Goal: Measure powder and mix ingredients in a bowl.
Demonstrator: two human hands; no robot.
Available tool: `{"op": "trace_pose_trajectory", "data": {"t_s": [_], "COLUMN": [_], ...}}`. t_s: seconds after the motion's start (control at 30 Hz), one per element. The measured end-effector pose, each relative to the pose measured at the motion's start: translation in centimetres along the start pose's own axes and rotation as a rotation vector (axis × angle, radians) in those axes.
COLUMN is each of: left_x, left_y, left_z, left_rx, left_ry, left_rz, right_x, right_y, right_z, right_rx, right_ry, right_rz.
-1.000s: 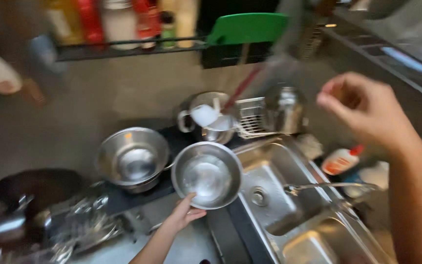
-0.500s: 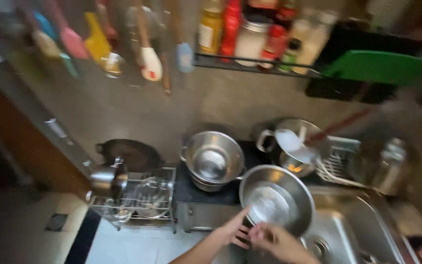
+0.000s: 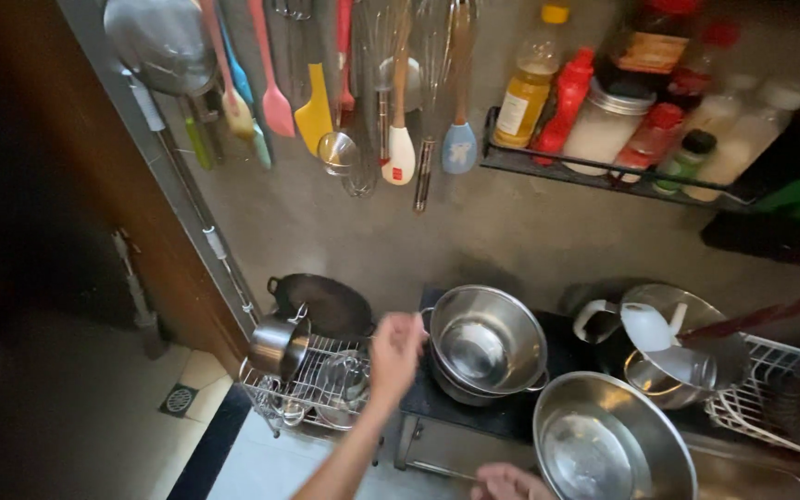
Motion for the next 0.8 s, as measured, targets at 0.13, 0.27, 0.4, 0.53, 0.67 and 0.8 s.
{"op": "trace_pose_trajectory", "data": {"t_s": [0.13,0.27,0.4,0.53,0.67,0.8], "left_x": [-7.2,-12.1,-18.8,-21.8,-24.3,-23.8], "left_y": [15.1,25.7,27.2,27.7,25.9,26.0], "left_z": [2.3,0.8,-1.5,-2.6,-2.3,-1.9], "left_rx": [-0.213,-0.665,-0.746,-0.829,-0.817,-0.821], "left_ry": [0.124,0.215,0.358,0.382,0.287,0.388], "left_rz": [-0.451,-0.822,-0.815,-0.581,-0.400,-0.624], "right_x": [3.9,1.6,0.0,-1.1,-2.6,-5.6], "right_y": [-19.0,-27.0,-27.3,-25.1,-23.0,-21.2], "right_z": [-13.3,-16.4,-18.2,-17.6,-14.1,-9.7], "right_rx": [0.098,0.109,0.077,0.033,0.014,0.004], "right_ry": [0.322,0.314,0.258,0.188,0.162,0.143], "right_rz": [0.132,0.404,0.488,0.421,0.362,0.378]}}
Point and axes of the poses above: each hand's wrist, its own x-axis away from the middle knuckle, its own z-axis out of the back of the hand, y = z × x, the point moved 6 cm from there along -x, towards the middle knuckle, and after that the axes turned 3 degrees about -x, right-handed, at the moved point
